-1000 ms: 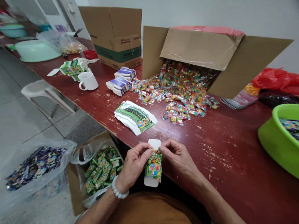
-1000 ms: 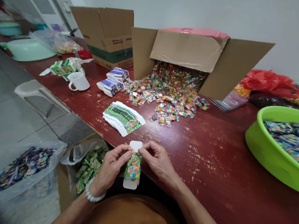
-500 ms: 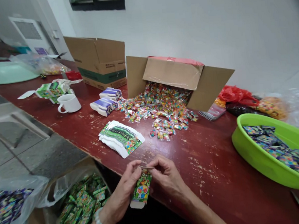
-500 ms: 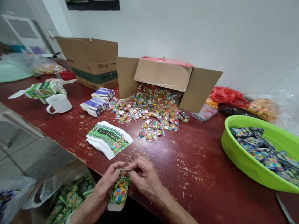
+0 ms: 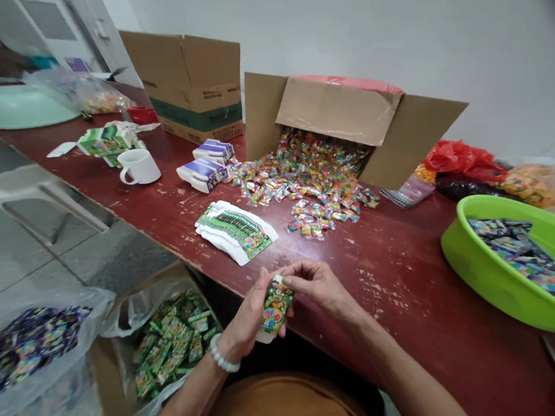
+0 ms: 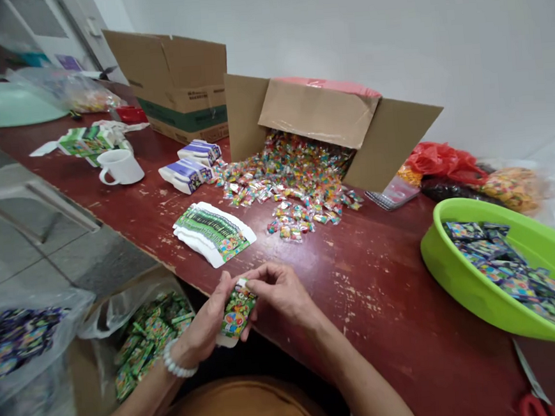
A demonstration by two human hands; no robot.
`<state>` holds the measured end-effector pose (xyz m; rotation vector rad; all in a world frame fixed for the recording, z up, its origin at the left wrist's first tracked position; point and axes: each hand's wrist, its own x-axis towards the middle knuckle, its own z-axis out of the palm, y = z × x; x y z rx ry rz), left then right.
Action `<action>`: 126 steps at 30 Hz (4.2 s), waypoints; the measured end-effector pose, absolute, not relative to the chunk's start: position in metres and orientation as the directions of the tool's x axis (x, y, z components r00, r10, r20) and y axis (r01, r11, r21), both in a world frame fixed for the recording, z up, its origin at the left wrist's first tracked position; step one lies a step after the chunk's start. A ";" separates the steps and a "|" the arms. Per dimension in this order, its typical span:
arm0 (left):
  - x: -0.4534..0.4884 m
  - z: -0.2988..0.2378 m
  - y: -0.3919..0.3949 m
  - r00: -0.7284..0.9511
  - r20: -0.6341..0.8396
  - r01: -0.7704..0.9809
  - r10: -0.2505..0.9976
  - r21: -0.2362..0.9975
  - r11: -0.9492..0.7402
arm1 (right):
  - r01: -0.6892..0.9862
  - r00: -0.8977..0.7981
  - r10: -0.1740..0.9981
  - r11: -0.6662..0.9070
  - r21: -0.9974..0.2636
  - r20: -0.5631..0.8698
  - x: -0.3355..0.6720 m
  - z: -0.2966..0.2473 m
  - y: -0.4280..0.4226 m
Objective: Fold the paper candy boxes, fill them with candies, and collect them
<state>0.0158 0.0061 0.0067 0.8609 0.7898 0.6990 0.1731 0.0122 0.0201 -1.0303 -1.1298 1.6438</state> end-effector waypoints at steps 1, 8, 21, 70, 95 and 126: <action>0.016 0.006 0.006 0.542 -0.295 -0.222 0.787 0.853 0.472 | -0.208 -0.285 0.947 -0.214 -0.955 -0.150 0.174 0.022 0.013; 0.016 0.005 0.005 0.444 -0.327 -0.218 0.834 0.864 0.455 | -0.101 -0.279 0.960 0.000 -0.995 0.029 0.175 0.019 0.006; 0.022 0.000 -0.020 0.485 -0.412 -0.322 0.771 0.736 0.596 | 0.776 -0.111 0.951 0.265 -0.573 0.289 0.238 -0.012 0.083; 0.003 0.016 -0.006 0.581 -0.221 -0.217 0.783 0.885 0.411 | 0.052 -0.010 0.995 0.095 -0.994 0.094 0.183 0.034 0.013; 0.019 0.012 -0.005 0.346 -0.320 -0.367 0.882 0.819 0.441 | 0.139 -0.180 0.983 -0.004 -0.990 -0.029 0.171 0.014 0.005; 0.014 0.015 0.002 0.456 -0.461 -0.665 0.762 0.392 0.635 | 0.287 -0.291 0.889 0.433 -0.854 0.353 0.165 0.009 -0.007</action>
